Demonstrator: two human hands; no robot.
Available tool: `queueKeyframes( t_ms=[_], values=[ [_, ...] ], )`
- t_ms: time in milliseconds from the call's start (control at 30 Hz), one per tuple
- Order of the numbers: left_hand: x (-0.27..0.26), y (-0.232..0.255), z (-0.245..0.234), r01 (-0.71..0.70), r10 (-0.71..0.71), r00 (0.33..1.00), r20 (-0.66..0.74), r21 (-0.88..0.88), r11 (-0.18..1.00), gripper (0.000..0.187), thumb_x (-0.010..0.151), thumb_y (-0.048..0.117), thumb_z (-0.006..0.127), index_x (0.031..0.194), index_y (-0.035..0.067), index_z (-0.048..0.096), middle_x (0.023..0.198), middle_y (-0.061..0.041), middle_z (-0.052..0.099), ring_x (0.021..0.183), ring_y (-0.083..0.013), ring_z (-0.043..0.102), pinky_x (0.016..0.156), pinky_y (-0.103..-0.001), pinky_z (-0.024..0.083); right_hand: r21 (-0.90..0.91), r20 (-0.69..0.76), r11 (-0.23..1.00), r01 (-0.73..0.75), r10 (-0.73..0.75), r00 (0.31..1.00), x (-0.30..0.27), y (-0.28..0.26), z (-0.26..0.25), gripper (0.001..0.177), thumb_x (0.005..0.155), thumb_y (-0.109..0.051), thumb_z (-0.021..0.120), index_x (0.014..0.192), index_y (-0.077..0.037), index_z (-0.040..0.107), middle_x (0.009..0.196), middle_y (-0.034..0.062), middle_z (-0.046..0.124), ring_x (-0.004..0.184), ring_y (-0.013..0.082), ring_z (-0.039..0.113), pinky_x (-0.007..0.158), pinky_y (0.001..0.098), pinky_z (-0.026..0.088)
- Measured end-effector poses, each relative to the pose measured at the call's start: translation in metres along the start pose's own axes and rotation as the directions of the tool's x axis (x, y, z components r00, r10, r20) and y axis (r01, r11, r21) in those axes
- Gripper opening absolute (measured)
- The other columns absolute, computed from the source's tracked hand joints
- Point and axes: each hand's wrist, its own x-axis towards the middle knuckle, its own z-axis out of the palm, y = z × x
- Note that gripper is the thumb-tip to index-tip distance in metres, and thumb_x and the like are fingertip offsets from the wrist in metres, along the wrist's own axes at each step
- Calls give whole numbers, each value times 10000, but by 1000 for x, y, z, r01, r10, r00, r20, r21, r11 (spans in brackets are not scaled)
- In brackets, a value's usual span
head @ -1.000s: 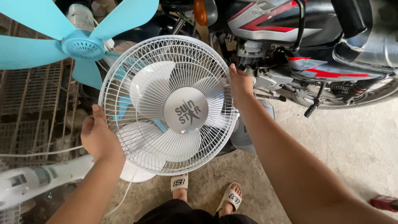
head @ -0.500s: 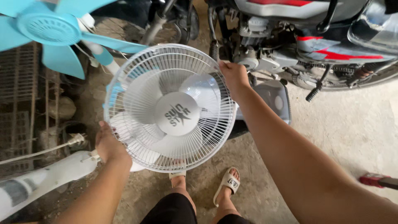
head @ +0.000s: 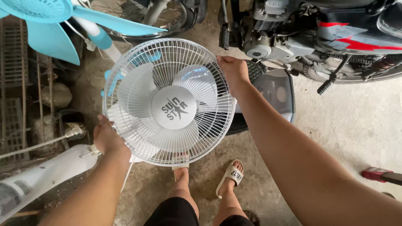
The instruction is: The person assembles a white pedestal fan by hand. They attach the fan blades to the motor hub, secure the center cap, wipe the cap with a cloth, and then attach both the rear and front wire cages to complete the assembly.
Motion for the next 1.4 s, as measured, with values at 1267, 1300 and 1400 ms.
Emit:
queueKeyframes(
  t_ms=[1267,1300,1400],
  values=[
    [-82,32,-20,-67,58,998,34,344,937,760,784,557,806,1295,61,540,1039,-61,663,965,-163,692,844,-328,567,-64,71,994,-86,91,993,-20,-25,9,252,961,-243,709,1125,-66,782,898,25,765,713,96,670,652,252,567],
    [-83,30,-19,-72,65,997,32,314,947,764,769,552,816,1281,53,545,1030,-63,669,952,-167,696,836,-331,574,-66,53,995,-76,80,995,-17,-23,10,256,952,-238,734,1118,-50,784,905,32,771,721,94,674,661,251,568],
    [-82,28,-20,-83,79,997,23,268,960,761,741,547,834,1246,39,576,1017,-63,694,936,-167,705,833,-328,581,-74,9,994,-79,80,997,-5,-21,16,274,924,-229,786,1095,-15,789,909,53,780,722,101,682,663,260,573]
  ],
)
